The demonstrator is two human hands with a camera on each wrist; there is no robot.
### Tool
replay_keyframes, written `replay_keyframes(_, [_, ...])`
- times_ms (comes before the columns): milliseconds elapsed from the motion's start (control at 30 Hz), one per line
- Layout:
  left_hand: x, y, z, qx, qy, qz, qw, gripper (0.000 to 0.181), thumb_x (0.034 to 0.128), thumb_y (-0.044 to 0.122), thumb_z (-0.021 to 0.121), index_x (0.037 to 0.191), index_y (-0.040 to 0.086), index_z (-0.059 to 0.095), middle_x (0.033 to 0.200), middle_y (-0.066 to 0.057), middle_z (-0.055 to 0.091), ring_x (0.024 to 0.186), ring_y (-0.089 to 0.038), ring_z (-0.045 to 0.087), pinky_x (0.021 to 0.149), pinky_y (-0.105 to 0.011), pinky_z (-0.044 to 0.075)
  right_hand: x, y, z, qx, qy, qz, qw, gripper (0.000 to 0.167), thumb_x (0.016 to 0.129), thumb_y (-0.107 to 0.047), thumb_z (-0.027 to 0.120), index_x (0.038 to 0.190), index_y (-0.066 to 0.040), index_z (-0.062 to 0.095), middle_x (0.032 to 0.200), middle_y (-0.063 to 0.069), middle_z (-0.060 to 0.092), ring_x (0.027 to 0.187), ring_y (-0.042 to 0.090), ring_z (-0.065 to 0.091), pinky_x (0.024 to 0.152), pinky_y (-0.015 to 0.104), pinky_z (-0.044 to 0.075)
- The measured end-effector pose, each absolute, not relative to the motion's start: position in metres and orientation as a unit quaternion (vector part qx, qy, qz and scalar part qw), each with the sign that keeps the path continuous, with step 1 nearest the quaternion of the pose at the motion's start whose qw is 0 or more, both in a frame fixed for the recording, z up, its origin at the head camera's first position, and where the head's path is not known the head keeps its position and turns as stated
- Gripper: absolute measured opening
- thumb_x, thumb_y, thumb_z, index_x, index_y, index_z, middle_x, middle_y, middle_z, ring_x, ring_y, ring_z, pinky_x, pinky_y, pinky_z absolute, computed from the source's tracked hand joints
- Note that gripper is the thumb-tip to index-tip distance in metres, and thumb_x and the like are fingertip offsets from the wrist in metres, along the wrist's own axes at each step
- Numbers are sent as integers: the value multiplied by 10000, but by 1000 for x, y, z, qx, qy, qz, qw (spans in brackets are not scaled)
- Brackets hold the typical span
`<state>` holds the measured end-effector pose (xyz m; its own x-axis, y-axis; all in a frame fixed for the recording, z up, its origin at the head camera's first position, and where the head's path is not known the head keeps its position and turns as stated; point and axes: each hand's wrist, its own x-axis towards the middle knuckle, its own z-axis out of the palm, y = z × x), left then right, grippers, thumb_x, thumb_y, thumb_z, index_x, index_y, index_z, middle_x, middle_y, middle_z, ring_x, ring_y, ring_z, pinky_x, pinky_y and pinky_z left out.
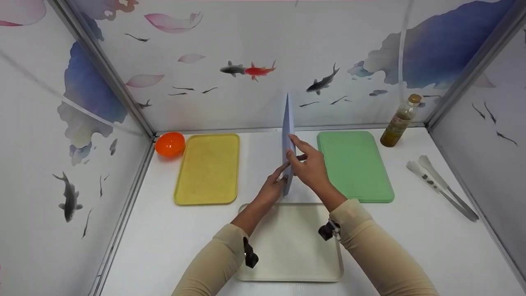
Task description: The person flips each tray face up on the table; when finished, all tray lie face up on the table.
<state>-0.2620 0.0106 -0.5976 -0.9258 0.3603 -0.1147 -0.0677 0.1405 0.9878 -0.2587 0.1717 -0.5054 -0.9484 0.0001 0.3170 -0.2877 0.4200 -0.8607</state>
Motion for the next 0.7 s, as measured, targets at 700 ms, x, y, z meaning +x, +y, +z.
replay_keyframes(700, [-264,-4,-582,102,696,678,213,569,1170,382,535,1719,315,404,1841,-142,176,1698,-453,202,1319,-666,289,-258,176,-498,71,-799,576,160,472,1087,-112,661,1558,-120,645,1525,165,689,888,381,748,544,243,592])
